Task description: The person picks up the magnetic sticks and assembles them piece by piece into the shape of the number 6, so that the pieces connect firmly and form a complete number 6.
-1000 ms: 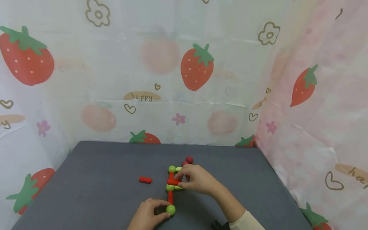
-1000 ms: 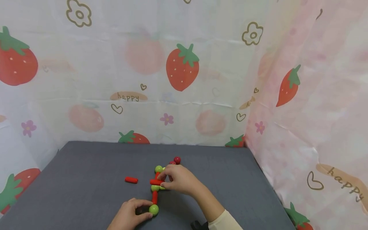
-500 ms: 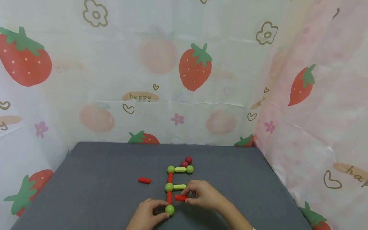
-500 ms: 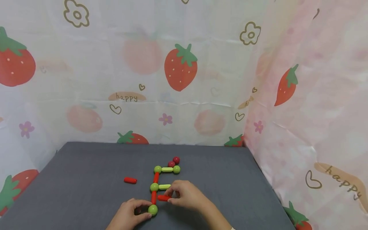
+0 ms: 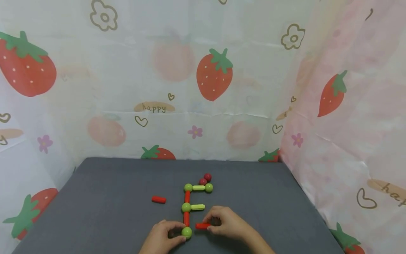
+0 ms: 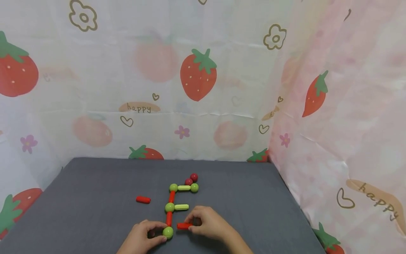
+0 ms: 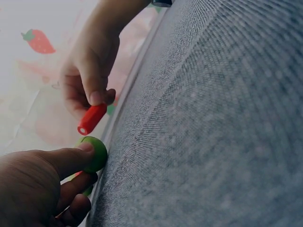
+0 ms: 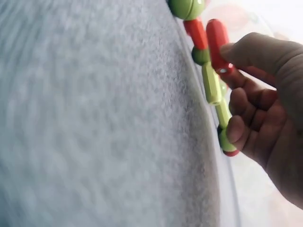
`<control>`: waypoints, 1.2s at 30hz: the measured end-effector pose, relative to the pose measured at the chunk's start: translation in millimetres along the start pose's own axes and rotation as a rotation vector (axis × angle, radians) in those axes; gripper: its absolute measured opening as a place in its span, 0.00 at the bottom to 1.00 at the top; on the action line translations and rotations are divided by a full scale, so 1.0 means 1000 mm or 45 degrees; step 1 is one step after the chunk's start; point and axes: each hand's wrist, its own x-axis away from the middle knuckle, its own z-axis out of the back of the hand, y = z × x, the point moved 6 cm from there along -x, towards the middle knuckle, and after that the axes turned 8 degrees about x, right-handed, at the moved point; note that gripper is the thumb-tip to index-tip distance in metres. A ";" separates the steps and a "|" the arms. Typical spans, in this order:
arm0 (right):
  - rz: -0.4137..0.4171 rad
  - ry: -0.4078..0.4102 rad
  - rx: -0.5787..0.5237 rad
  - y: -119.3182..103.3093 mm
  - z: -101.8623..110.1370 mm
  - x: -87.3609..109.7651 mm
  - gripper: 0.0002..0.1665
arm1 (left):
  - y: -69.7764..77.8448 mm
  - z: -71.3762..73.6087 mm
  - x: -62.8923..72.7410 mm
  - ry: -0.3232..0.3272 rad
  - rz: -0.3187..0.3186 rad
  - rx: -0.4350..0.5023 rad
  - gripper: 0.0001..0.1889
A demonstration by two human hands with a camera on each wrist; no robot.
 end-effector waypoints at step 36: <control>0.013 0.011 -0.091 -0.004 -0.020 0.001 0.09 | 0.002 0.000 0.003 0.013 -0.046 -0.015 0.18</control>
